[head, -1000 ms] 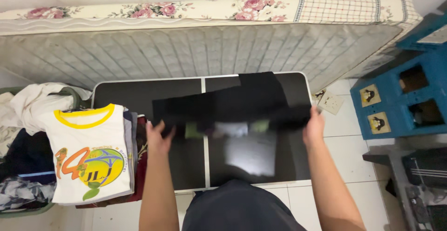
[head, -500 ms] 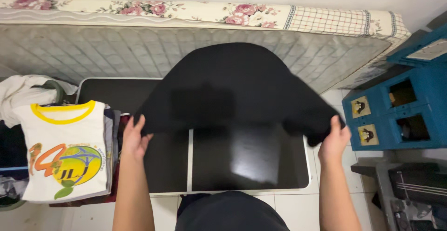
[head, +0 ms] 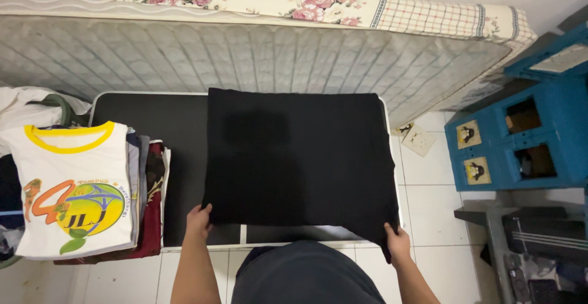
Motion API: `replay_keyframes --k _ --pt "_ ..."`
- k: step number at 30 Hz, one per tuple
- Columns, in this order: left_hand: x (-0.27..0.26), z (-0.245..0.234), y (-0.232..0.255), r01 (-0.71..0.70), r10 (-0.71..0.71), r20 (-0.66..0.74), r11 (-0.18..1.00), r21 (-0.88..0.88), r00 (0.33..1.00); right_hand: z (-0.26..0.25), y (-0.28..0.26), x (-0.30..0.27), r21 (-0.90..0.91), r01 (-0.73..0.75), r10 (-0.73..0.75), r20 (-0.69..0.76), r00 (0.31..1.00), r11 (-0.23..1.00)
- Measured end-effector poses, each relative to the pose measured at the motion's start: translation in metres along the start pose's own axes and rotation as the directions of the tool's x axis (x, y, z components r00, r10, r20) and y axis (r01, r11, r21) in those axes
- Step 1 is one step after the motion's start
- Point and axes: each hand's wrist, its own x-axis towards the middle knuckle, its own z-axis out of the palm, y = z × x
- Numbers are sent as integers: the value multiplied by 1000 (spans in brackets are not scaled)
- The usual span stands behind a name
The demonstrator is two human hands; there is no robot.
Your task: The person takes shirts from a basket and folds them one by one on a table, creating a stack.
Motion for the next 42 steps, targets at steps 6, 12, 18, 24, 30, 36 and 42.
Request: replay_keyframes --k 6,12,18,24,30,36,42 --pt "-12 -25 -28 -169 190 -102 968 187 976 -13 21 -23 12 -278 266 250 931 960" --pt "-15 -45 -44 -395 482 -127 819 415 867 -7 32 -40 -14 -158 158 156 975 987" --pt "-18 -56 -62 -402 488 -70 785 471 870 -13 36 -51 -119 -162 183 193 964 980" --pt "-19 -68 -75 -443 464 49 804 397 885 -20 46 -63 -81 -247 259 196 946 966" --pt "-19 -84 -88 -304 298 62 940 155 952 -25 66 -80 -53 -188 179 -149 972 981" --pt "-37 -84 -81 -99 97 20 979 176 995 -27 88 -88 -63 -201 187 -178 966 978" --pt "-25 -74 -69 203 -181 160 970 -131 970 -17 53 -74 206 21 29 -235 971 978"
